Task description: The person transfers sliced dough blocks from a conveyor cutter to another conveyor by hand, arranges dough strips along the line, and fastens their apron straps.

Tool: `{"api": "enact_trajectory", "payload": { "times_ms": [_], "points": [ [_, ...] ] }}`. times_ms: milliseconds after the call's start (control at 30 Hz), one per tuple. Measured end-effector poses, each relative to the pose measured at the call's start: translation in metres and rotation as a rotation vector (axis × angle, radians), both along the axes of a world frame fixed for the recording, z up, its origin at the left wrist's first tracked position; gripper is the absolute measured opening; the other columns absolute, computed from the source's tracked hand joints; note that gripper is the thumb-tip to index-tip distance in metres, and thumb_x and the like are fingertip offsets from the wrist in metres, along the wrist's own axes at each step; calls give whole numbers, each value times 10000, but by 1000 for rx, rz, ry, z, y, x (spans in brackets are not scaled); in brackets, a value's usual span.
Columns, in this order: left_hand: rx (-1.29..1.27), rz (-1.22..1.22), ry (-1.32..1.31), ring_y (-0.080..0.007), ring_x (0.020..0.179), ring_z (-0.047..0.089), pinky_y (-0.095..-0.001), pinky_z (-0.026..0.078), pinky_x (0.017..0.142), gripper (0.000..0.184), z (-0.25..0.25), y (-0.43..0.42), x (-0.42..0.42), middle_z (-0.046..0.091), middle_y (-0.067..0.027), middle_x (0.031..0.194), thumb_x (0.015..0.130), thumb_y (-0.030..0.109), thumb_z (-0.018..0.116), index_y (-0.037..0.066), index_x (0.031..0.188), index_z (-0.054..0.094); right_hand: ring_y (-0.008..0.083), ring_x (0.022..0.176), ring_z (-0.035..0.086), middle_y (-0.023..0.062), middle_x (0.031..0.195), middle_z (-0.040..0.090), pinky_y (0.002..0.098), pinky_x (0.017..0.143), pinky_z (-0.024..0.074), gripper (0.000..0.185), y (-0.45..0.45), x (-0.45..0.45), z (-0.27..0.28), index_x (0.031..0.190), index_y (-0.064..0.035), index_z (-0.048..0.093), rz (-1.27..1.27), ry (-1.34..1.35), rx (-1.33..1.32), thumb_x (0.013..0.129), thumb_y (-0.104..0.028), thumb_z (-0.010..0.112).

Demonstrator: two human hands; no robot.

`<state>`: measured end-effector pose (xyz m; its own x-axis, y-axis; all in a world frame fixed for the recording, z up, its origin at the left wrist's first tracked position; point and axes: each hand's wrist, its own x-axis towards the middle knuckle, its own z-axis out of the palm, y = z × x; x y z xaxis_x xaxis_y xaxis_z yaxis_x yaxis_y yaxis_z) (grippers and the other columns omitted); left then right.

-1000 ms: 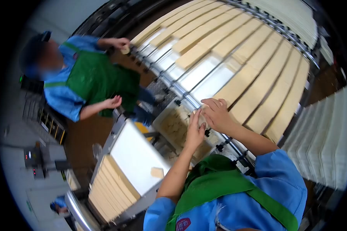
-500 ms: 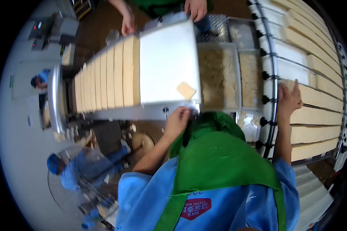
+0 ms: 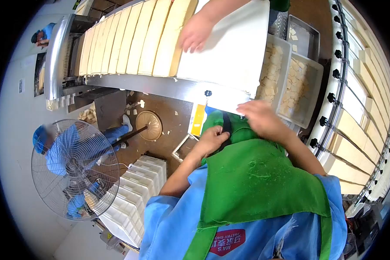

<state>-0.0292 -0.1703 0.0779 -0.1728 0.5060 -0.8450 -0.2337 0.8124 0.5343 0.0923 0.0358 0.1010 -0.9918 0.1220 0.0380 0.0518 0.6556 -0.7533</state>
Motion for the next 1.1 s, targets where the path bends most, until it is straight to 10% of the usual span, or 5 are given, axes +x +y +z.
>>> {"api": "enact_trajectory", "payload": {
  "times_ms": [267,400,633,800,1100],
  "points": [
    [600,392,-387,-73,747,543,-227,443,712,281,42,-32,-10,616,-19,836,930,233,592,47,1135,542,275,913,590,71,905,635,395,851,414,202,-18,-35,-14,976,-95,592,207,-315,-433,779,-98,636],
    [724,1196,-528,-174,1258,439,-352,384,1020,550,21,-24,21,413,-54,1426,941,135,538,66,1435,308,247,757,580,52,788,585,372,698,434,185,-25,-3,-15,898,-88,578,526,-223,94,787,-222,639],
    [400,231,-438,-96,853,589,-230,477,748,303,34,-6,5,614,-8,973,845,6,589,47,1144,561,266,727,638,121,761,645,383,629,472,267,-12,-35,38,773,-30,617,198,-368,-295,789,-289,682],
    [457,510,-618,-49,522,420,-176,338,522,213,17,-12,13,529,30,654,792,60,624,75,1004,604,239,825,616,131,912,622,362,747,477,239,-17,-21,1,913,-14,587,-21,-256,-616,810,-200,696],
    [488,479,-493,-63,736,558,-192,438,637,425,8,1,24,559,37,804,757,-36,577,50,1168,512,253,922,547,124,1064,513,347,794,431,266,-25,3,16,973,-47,585,83,-364,-435,792,-207,696]
  ]
}}
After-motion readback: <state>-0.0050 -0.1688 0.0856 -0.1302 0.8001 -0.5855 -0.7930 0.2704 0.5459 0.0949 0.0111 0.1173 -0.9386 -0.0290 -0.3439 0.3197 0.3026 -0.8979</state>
